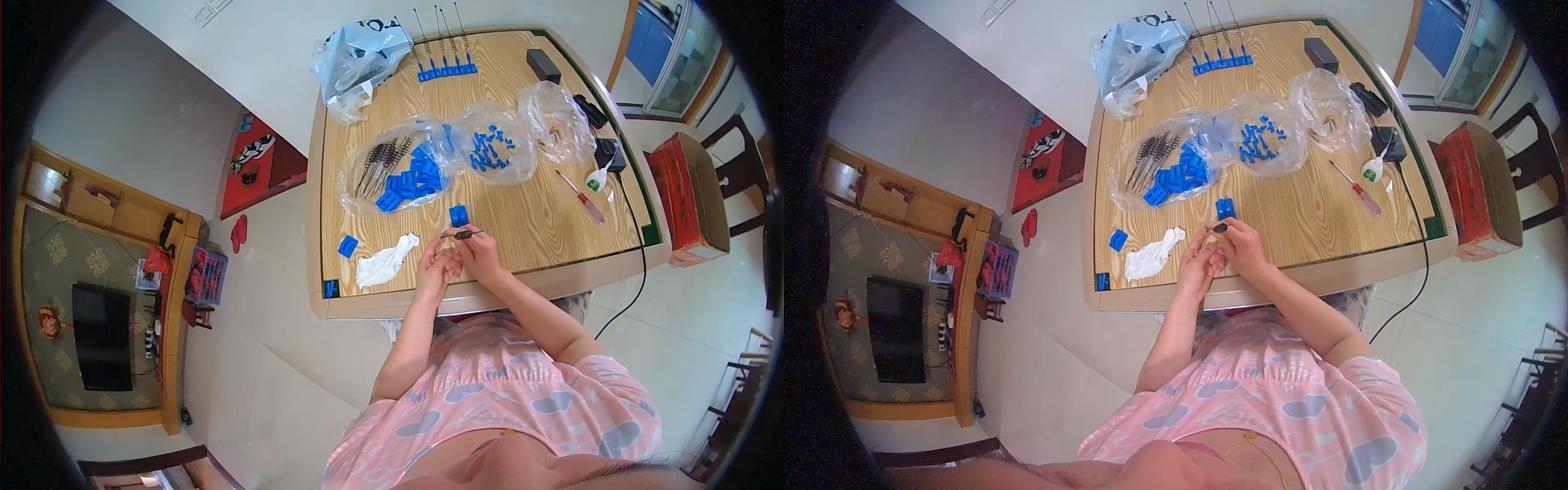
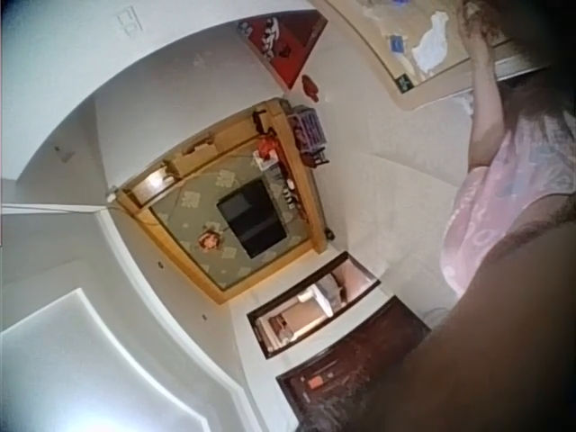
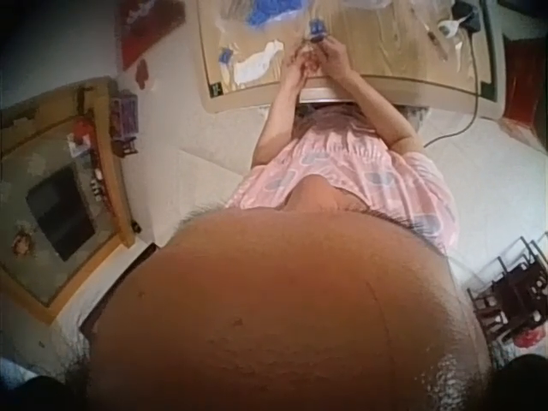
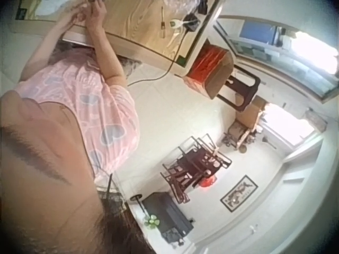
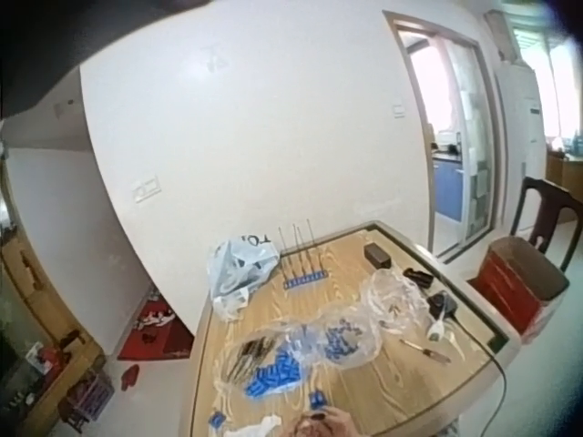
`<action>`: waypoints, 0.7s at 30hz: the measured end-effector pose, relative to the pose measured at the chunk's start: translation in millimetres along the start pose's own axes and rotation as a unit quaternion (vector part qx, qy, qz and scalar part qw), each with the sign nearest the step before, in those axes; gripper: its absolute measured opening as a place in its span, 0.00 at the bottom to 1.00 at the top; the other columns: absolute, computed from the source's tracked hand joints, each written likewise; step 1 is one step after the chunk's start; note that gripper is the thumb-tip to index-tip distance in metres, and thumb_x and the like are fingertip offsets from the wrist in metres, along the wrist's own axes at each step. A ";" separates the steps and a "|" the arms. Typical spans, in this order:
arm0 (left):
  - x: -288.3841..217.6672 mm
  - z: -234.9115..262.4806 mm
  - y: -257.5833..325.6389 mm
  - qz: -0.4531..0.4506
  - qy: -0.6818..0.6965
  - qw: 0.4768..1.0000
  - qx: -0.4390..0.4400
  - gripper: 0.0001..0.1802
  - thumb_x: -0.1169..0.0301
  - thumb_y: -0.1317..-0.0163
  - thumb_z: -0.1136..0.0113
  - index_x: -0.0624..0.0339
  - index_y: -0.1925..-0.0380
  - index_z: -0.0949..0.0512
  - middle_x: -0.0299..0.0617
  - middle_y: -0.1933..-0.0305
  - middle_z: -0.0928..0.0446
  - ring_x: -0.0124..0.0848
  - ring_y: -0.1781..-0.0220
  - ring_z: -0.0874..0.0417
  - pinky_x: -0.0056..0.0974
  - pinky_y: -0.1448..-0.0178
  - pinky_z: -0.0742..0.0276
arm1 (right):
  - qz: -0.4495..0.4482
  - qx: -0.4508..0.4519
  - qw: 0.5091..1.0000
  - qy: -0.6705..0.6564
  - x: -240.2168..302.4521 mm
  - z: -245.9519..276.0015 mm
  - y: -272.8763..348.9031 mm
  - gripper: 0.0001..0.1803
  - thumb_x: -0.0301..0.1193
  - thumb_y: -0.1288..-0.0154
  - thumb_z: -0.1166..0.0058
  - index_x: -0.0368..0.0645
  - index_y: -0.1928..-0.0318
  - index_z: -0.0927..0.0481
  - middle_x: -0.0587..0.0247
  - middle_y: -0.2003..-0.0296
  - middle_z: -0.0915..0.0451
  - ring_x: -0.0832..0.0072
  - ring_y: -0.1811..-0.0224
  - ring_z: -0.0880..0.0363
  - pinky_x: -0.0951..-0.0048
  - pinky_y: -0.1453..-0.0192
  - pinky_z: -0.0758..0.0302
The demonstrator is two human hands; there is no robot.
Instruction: The person wipes a spring with a cloth, applies glue to a blue plastic piece, and then inserts the spring into the plastic piece.
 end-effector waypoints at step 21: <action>-0.6 -3.9 0.7 0.009 -0.009 1.000 -0.006 0.23 0.77 0.33 0.52 0.58 0.39 0.41 0.42 0.68 0.22 0.27 0.74 0.22 0.30 0.71 0.27 | 0.015 0.001 1.000 -0.003 -1.6 -1.7 0.8 0.10 0.20 0.40 0.48 0.40 0.58 0.19 0.56 0.68 0.22 0.62 0.70 0.21 0.68 0.68 0.25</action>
Point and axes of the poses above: each hand's wrist, its own y-axis away from the middle knuckle, its own z-axis out of the back of the hand, x = y × z, the point moved 7 cm from there along -y, towards the middle knuckle
